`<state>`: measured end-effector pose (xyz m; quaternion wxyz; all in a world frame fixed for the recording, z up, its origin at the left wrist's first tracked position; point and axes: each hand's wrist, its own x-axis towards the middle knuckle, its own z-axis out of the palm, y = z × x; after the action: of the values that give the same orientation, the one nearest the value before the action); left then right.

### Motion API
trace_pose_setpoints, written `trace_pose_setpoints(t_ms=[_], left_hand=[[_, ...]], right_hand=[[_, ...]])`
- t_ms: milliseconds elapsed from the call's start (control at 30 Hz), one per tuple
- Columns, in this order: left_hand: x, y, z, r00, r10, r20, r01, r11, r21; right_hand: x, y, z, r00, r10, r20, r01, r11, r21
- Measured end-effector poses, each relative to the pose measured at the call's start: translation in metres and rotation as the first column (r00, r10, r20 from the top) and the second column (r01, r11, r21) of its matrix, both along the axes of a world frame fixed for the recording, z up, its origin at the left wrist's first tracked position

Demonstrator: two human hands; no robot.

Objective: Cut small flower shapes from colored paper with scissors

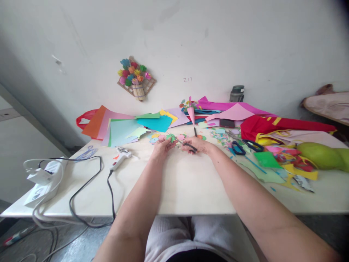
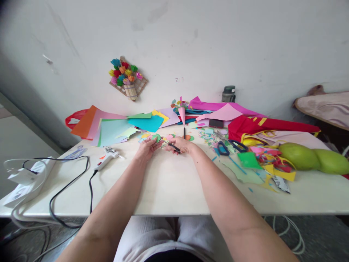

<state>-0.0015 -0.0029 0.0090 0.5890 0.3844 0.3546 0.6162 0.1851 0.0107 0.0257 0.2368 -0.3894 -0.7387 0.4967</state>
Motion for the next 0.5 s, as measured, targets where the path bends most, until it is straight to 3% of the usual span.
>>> trace_pose_setpoints(t_ms=[500], left_hand=[[-0.0010,0.0008,-0.0020,1.000,-0.010,-0.008,0.010,1.000,0.006]], right_hand=[[-0.0038,-0.0083,0.0075,0.998,-0.061,0.031,0.061,0.998,-0.004]])
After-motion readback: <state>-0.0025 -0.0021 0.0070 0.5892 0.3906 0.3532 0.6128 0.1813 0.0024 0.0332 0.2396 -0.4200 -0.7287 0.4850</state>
